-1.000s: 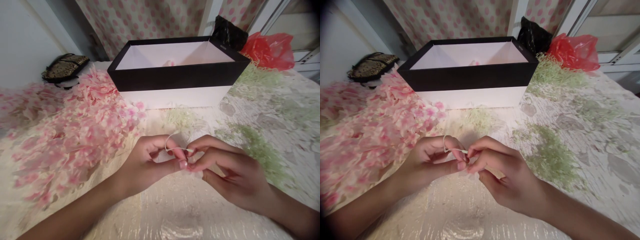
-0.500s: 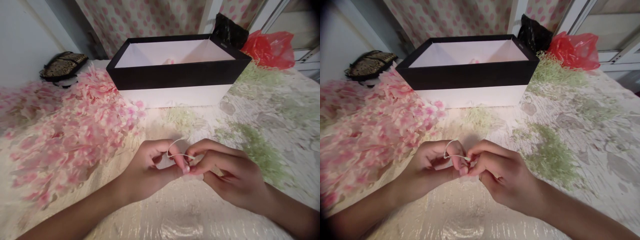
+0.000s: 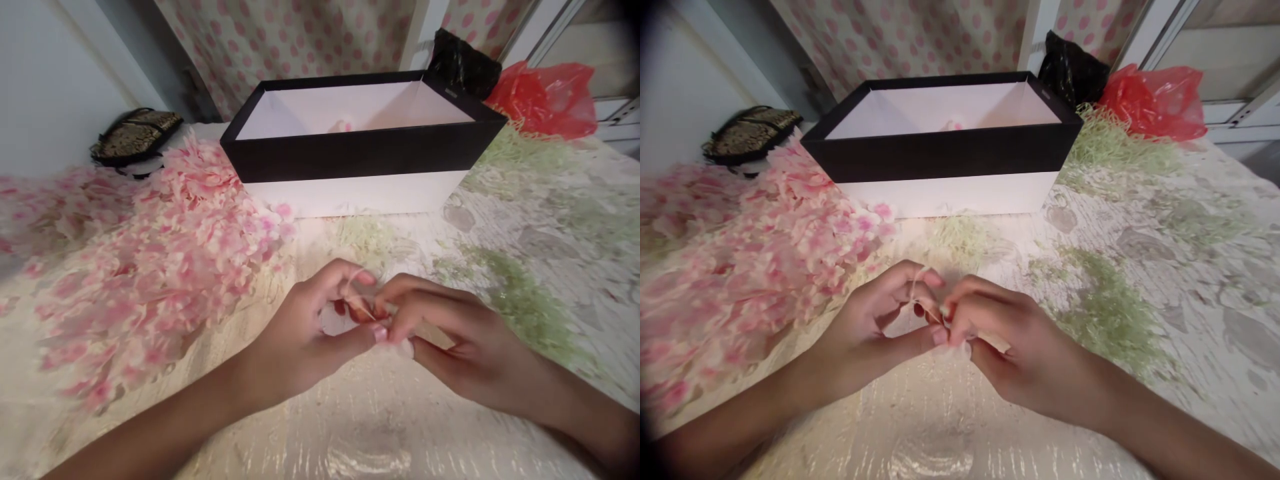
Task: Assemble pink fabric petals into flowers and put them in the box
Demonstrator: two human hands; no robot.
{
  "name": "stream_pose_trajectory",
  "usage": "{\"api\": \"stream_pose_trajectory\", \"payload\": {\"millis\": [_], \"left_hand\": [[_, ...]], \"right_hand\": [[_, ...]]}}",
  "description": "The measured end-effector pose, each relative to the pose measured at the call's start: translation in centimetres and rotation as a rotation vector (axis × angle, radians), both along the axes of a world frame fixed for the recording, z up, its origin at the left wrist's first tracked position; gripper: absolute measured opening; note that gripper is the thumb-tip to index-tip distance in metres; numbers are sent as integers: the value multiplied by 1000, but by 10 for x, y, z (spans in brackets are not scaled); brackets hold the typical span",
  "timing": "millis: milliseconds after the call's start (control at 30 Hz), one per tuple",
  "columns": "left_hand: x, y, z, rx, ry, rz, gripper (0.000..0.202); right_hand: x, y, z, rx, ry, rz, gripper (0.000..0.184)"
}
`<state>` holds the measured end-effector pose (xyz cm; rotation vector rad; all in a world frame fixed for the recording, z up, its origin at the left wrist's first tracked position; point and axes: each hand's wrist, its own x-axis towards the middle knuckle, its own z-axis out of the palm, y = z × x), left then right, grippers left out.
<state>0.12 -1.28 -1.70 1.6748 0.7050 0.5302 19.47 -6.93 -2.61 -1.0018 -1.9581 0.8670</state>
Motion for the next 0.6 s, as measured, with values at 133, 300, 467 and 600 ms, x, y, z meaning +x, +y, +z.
{"api": "stream_pose_trajectory", "payload": {"millis": [133, 300, 467, 600], "left_hand": [[-9, 12, 12, 453, 291, 142, 29], [-29, 43, 33, 1005, 835, 570, 19], [-43, 63, 34, 958, 1131, 587, 32], [-48, 66, 37, 889, 1071, 550, 27]], "right_hand": [[24, -1, 16, -129, -200, 22, 17], [38, 0, 19, -332, -485, 14, 11], [50, -4, 13, -279, -519, 183, 30], [71, -3, 10, -224, -649, -206, 35]]}}
